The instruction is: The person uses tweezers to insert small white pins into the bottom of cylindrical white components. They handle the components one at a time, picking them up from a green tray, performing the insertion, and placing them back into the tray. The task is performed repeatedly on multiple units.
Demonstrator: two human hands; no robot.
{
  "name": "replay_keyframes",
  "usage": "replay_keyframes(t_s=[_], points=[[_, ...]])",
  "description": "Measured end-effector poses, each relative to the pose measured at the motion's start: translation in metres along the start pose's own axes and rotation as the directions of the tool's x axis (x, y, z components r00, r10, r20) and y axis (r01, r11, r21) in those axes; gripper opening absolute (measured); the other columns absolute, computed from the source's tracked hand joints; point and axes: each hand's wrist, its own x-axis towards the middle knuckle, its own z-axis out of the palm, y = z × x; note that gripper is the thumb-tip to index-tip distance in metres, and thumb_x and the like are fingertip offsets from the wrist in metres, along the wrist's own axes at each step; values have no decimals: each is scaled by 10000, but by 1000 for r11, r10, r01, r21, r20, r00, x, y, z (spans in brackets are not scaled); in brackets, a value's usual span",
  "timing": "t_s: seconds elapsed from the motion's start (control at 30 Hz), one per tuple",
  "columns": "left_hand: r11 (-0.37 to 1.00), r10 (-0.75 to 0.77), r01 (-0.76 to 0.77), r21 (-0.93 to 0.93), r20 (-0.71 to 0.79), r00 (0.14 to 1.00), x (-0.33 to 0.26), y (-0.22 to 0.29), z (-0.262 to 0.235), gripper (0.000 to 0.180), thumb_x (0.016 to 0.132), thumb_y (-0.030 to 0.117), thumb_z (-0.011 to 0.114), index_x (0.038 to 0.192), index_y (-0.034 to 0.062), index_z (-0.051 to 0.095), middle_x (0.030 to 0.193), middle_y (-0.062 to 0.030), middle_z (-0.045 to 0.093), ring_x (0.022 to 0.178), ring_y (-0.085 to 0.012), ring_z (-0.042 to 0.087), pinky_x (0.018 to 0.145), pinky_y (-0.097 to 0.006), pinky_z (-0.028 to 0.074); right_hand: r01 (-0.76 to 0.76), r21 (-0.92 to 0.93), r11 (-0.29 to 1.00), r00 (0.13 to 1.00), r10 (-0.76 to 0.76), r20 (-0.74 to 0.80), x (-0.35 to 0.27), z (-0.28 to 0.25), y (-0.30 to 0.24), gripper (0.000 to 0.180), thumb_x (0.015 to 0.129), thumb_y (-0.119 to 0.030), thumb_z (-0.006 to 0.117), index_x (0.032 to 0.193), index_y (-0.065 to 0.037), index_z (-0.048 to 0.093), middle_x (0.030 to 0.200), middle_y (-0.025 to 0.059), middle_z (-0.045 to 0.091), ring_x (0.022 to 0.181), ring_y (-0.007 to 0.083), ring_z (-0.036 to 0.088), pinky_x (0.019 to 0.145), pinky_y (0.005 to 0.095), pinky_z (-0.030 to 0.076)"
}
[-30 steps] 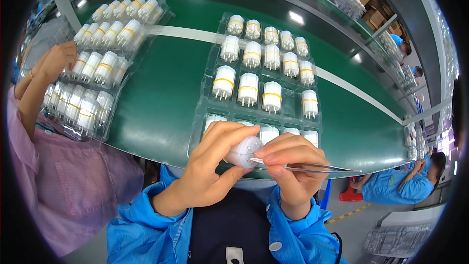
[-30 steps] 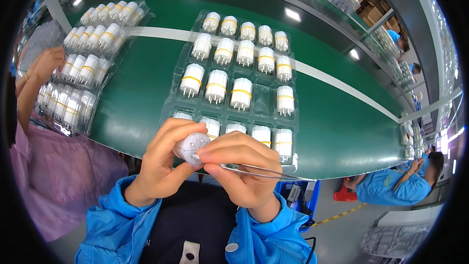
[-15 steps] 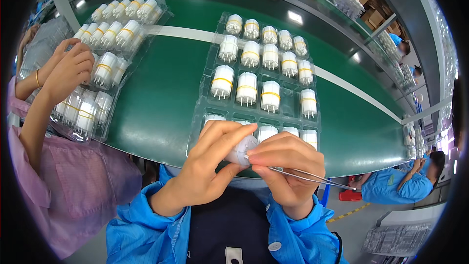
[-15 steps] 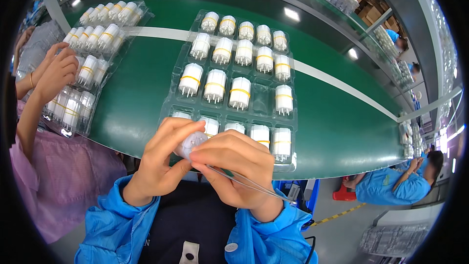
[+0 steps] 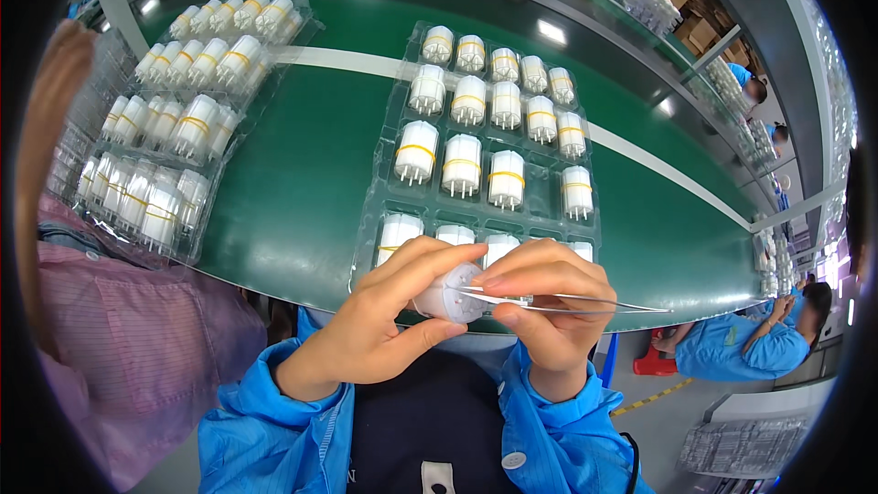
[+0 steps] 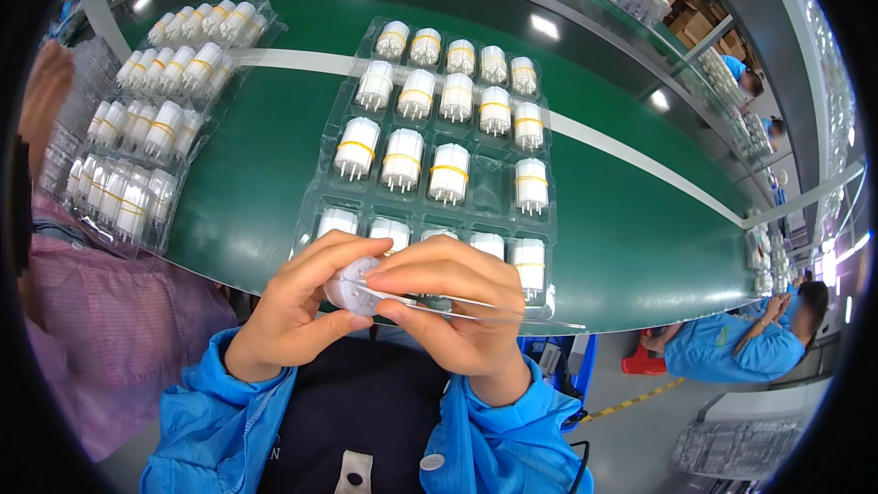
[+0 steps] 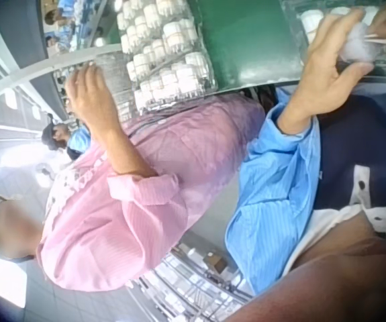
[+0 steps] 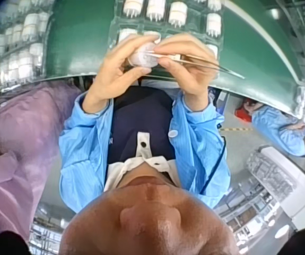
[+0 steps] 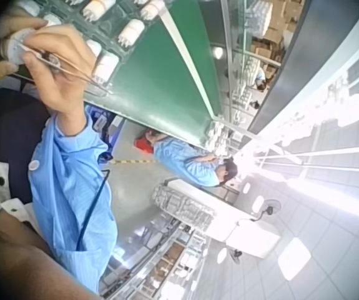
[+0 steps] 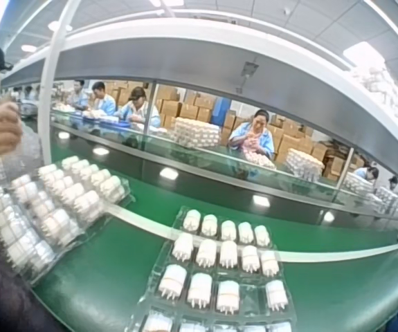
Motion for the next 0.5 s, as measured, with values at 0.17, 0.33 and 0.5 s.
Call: replay_keyframes(t_s=[0.17, 0.33, 0.5], points=[[999, -49, 49, -2, 15, 999, -1, 3, -1, 607, 782, 14, 709, 1340, -69, 484, 1225, -164, 537, 1105, -236, 550, 928, -324, 453, -24, 12, 1000, 1000, 24, 11, -1, 1, 1, 193, 725, 27, 748, 916, 16, 725, 886, 154, 704, 784, 232, 678, 676, 304, 543], [999, -5, 4, 41, 8, 1000, -2, 0, -1, 597, 782, 36, 719, 1326, -70, 498, 1213, -171, 547, 1094, -243, 557, 930, -333, 449, -55, 60, 997, 998, 57, -19, -4, 2, 3, 163, 744, 41, 726, 905, 22, 715, 878, 157, 705, 783, 225, 674, 676, 299, 541], [992, 46, -46, 117, 0, 999, -3, -1, -3, 581, 789, 52, 721, 1315, -72, 509, 1209, -182, 553, 1095, -250, 559, 923, -338, 451, -87, 131, 988, 992, 98, -83, -8, 6, 7, 144, 762, 51, 706, 904, 25, 707, 871, 163, 703, 785, 217, 668, 691, 294, 534]])
